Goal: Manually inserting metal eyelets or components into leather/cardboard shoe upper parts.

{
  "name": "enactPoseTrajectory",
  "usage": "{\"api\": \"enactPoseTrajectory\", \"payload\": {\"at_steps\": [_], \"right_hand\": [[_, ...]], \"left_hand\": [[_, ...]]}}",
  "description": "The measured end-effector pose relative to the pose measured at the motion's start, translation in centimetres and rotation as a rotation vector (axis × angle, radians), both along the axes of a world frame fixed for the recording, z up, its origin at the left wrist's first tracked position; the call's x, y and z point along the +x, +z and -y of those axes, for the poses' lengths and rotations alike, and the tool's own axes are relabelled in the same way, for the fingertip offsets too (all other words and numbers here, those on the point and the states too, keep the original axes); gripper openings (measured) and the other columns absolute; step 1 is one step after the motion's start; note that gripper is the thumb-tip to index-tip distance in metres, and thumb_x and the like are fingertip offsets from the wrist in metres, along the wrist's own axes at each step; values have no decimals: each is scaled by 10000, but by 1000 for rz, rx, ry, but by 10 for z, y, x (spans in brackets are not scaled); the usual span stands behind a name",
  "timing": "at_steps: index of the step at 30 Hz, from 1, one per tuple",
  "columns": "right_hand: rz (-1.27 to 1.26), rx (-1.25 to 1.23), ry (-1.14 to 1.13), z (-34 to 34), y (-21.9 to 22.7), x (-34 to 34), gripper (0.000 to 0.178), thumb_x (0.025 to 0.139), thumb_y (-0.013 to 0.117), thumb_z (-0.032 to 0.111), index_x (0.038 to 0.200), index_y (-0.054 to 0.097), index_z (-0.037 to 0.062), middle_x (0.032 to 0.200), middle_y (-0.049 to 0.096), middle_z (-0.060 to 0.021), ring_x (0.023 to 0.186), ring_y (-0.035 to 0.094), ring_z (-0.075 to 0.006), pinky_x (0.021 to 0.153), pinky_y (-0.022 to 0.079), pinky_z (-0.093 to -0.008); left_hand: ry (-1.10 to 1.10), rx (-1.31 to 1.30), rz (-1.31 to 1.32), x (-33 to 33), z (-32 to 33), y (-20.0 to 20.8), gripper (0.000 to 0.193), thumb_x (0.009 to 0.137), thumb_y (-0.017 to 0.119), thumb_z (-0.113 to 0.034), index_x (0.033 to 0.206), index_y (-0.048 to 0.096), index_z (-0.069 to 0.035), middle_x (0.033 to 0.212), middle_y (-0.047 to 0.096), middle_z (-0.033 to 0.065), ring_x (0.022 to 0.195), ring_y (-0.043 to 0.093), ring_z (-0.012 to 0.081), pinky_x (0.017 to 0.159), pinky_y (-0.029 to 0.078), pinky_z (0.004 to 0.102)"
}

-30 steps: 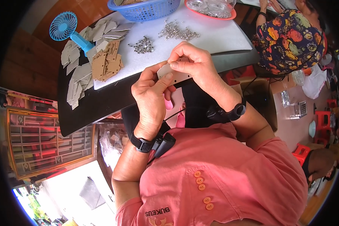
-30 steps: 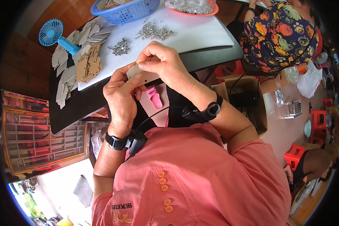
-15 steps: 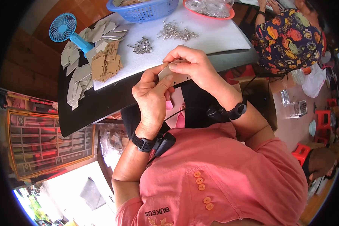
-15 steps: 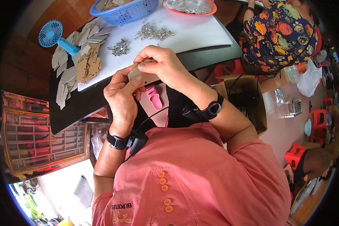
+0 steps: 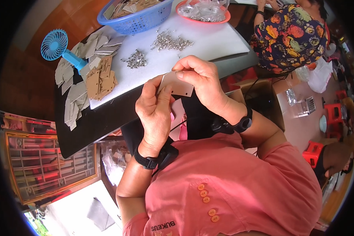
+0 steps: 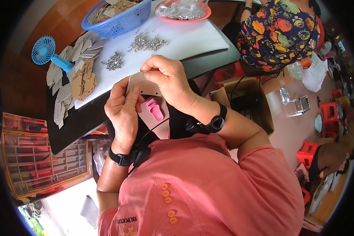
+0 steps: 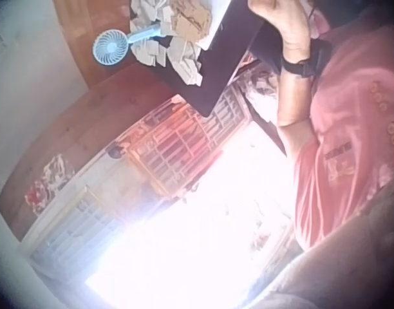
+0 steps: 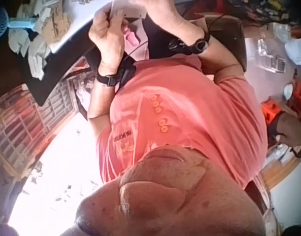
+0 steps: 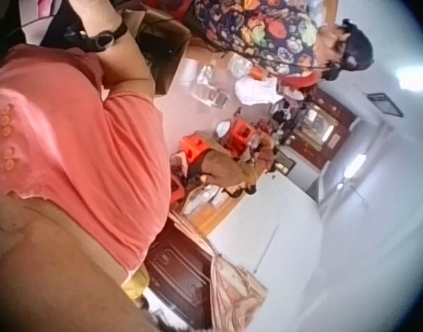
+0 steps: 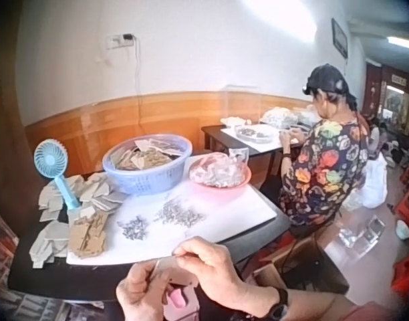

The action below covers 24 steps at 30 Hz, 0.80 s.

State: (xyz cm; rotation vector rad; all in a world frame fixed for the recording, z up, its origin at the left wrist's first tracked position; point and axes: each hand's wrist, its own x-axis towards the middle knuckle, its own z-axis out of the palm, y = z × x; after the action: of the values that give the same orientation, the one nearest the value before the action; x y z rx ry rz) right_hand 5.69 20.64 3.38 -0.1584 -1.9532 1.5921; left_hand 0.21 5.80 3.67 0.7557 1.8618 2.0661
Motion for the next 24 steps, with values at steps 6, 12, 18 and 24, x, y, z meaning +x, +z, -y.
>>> {"api": "enactPoseTrajectory", "payload": {"at_steps": [6,12,18,24], "right_hand": [[239,666,-210,-94,32,-18,84,830,666,57,911,673,37,888,680,-25,845,634,-107,768,486,-262],[318,1006,-77,-126,32,-41,99,791,684,62,879,684,106,867,647,-32,816,648,-195,724,498,-334],[341,1062,-135,-142,21,-45,56,778,685,116,829,695,137,879,661,-17,967,617,-255,788,473,-403],[266,1006,-169,-138,23,-39,72,780,687,65,847,668,82,828,665,-46,783,660,-216,697,496,-342]], "left_hand": [[-51,-39,188,-15,4,2,229,925,585,2,1142,614,70,706,625,57,496,461,46,454,331,180],[-76,-81,231,-17,-1,3,234,918,587,3,1139,619,72,706,625,61,496,468,47,446,329,182],[-73,-65,214,-16,1,2,244,911,593,13,1144,616,83,791,655,75,512,493,51,453,351,183],[-71,-72,201,-15,0,3,251,909,595,13,1147,614,90,792,654,77,511,491,52,455,355,186]]}}
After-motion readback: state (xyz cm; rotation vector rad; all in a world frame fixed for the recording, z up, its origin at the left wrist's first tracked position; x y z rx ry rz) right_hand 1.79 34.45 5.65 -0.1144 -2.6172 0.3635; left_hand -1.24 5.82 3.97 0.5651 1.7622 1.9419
